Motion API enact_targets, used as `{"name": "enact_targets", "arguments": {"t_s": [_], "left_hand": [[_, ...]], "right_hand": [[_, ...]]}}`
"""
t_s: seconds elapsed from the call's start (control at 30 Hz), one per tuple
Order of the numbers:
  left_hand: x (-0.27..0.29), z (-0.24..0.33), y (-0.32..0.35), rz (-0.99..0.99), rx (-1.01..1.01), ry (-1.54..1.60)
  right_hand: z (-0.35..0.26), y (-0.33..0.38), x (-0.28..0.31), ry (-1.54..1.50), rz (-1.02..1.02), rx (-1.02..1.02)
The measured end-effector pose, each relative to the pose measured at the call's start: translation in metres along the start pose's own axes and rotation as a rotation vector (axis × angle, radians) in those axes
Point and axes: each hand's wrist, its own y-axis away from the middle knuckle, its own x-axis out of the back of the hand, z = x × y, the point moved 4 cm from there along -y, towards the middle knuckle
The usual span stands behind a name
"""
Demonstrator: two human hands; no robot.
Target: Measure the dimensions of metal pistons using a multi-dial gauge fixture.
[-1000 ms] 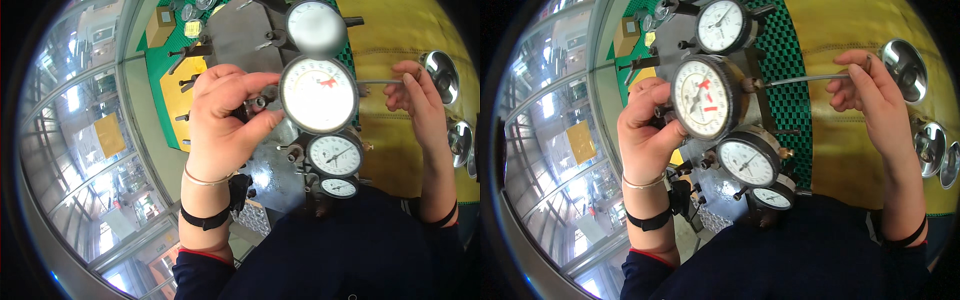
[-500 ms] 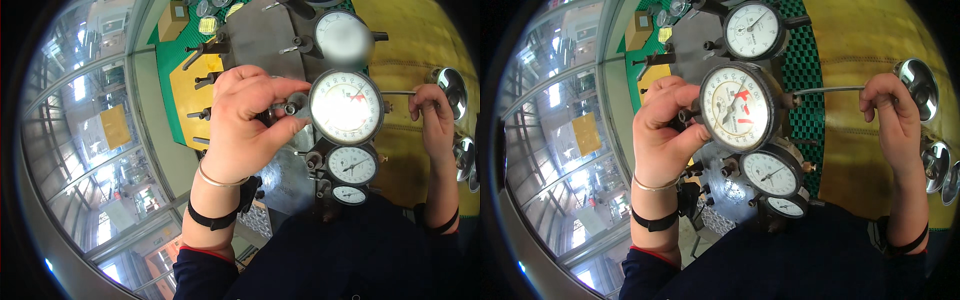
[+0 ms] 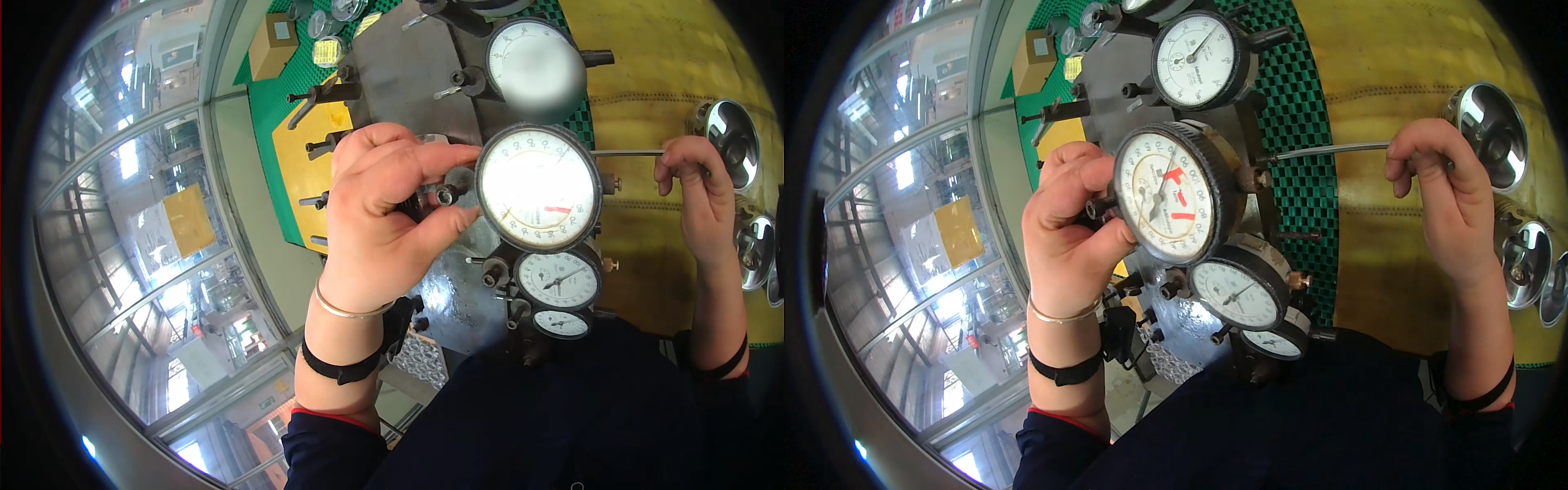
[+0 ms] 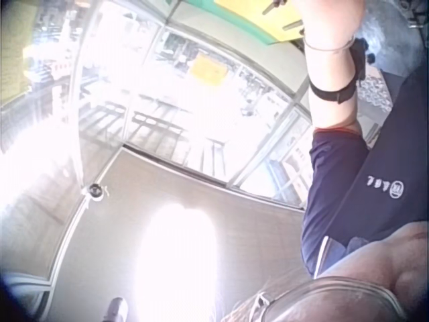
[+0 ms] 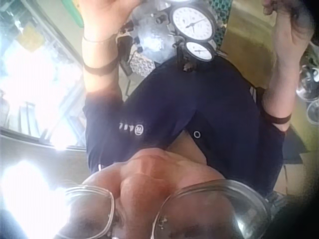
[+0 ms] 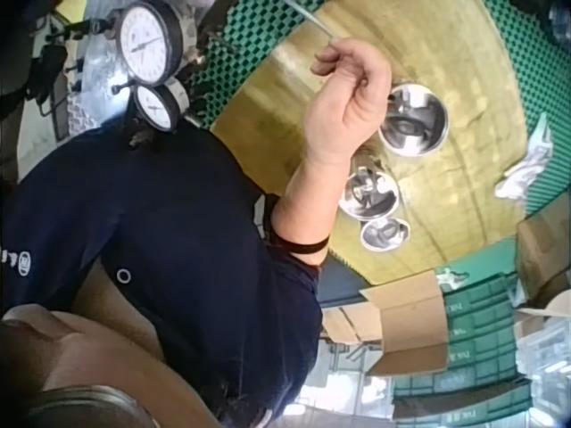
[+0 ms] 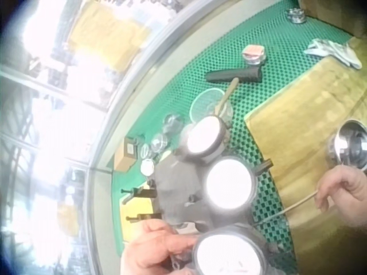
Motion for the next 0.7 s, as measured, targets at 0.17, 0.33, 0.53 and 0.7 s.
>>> {"name": "enact_targets", "arguments": {"t_s": [0.17, 0.33, 0.53, 0.7], "left_hand": [[0.0000, 0.0005, 0.0002, 0.026, -0.003, -0.001], [-0.0004, 0.0007, -0.0006, 0.034, 0.003, 0.005], [0.0000, 0.0002, -0.0001, 0.020, -0.013, 0.000], [-0.0004, 0.0001, 0.0004, 0.027, -0.014, -0.009]], "right_hand": [[-0.0002, 0.0008, -0.0013, 0.000, 0.005, -0.002], [-0.0002, 0.0011, -0.0014, -0.011, 0.003, 0.002], [-0.0005, 0.0012, -0.0020, 0.000, -0.001, 0.014], [-0.0012, 0.0019, -0.0029, -0.002, 0.027, -0.088]]}}
